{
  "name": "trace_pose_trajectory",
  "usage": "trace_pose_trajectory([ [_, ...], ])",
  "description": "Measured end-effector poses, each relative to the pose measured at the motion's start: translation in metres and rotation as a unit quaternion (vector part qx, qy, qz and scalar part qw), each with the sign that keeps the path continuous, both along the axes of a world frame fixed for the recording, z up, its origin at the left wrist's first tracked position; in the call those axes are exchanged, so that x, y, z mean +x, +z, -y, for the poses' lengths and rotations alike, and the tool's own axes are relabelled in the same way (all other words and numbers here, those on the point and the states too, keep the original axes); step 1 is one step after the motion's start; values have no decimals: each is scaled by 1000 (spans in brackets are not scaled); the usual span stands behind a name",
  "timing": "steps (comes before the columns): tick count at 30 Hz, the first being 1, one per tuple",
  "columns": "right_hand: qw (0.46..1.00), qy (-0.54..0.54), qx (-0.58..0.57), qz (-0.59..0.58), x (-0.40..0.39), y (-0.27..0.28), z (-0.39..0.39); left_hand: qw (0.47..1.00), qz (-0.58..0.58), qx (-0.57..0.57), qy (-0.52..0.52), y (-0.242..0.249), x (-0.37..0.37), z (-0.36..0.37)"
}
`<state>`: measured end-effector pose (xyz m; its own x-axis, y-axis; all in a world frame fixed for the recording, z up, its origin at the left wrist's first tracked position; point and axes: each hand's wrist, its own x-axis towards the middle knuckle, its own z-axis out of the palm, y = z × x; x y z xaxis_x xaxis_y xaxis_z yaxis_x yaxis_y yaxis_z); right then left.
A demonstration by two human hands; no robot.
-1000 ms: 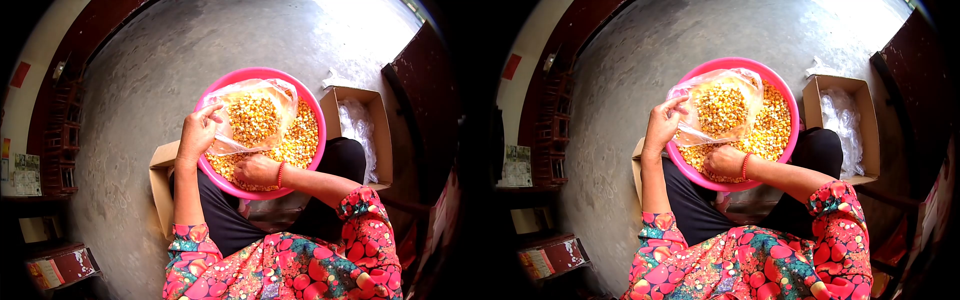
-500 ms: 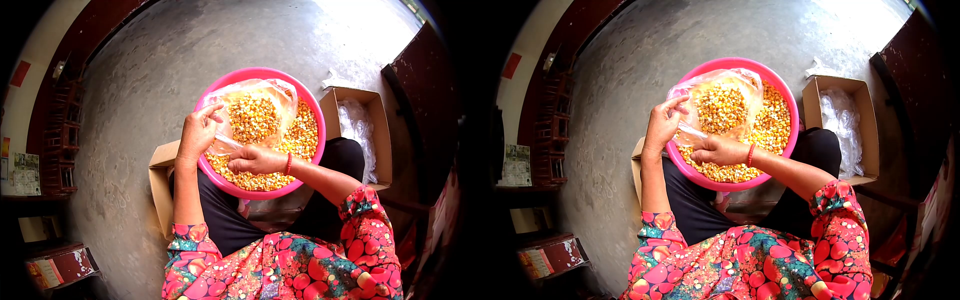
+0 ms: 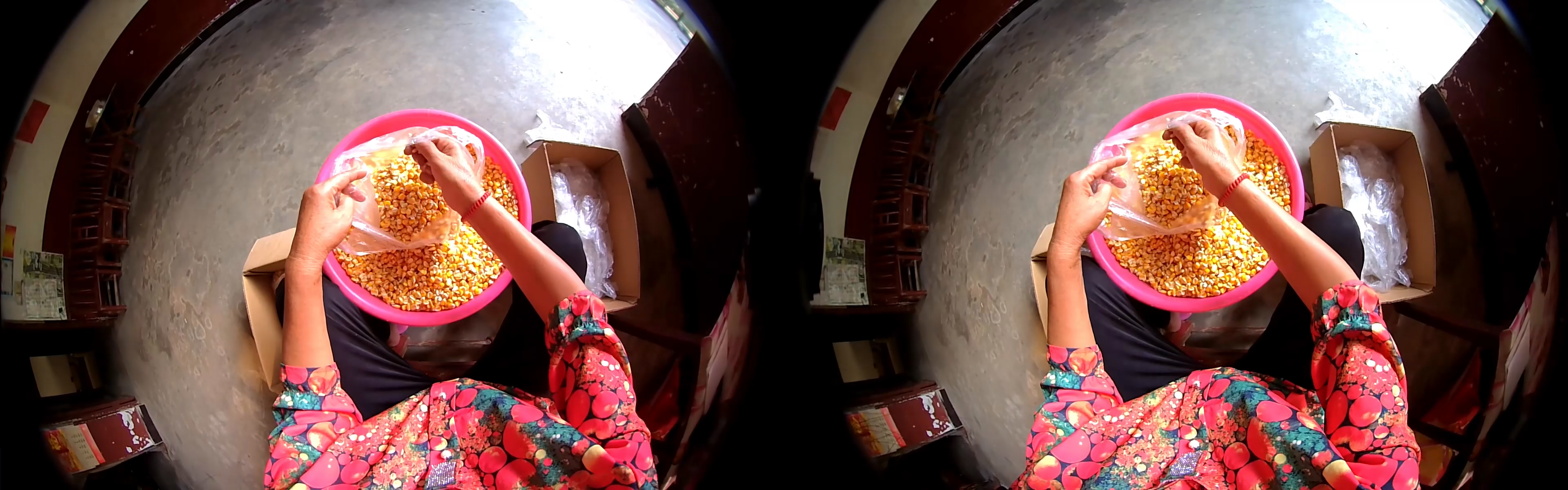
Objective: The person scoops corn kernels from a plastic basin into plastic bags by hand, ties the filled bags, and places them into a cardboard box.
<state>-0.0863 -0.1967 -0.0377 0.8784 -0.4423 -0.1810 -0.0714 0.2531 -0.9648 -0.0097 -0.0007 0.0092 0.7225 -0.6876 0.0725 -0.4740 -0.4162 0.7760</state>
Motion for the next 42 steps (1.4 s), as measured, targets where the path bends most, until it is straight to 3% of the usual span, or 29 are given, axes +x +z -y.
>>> trace_pose_trajectory([
  [2,1000,-16,-2,9,6,-9,3,1000,-2,3,3,2,-1,0],
  [4,989,-24,-146,6,10,-15,6,1000,-3,-1,5,2,-1,-1],
  [6,988,-27,-153,12,14,-21,5,1000,-6,-5,6,2,-2,-1],
  [8,943,-53,-325,-42,2,6,-3,1000,-7,4,11,4,-3,0],
  [15,965,-32,-257,47,-5,21,-9,1000,-8,16,18,6,-3,0],
  [17,986,83,-126,66,-5,15,-7,1000,-4,11,18,4,-2,0],
  [20,968,230,-51,84,-17,13,-17,1000,-10,-2,10,0,1,-1],
  [24,875,474,-89,45,-41,26,-31,1000,-27,-1,13,-2,1,-1],
  [26,848,508,-136,69,-47,23,-46,1000,-2,-11,0,-4,2,-1],
  [28,814,480,-300,130,-50,-4,-60,1000,-8,-8,3,-4,2,0],
  [32,802,457,-363,129,-56,-30,-77,1000,-11,-9,6,-7,4,0],
  [34,801,387,-442,113,-58,-40,-83,1000,-8,-2,6,-5,3,0],
  [38,698,317,-601,225,-60,-68,-87,1000,-7,16,17,2,1,2],
  [42,656,324,-654,190,-66,-62,-88,1000,-4,1,7,-3,3,0],
])
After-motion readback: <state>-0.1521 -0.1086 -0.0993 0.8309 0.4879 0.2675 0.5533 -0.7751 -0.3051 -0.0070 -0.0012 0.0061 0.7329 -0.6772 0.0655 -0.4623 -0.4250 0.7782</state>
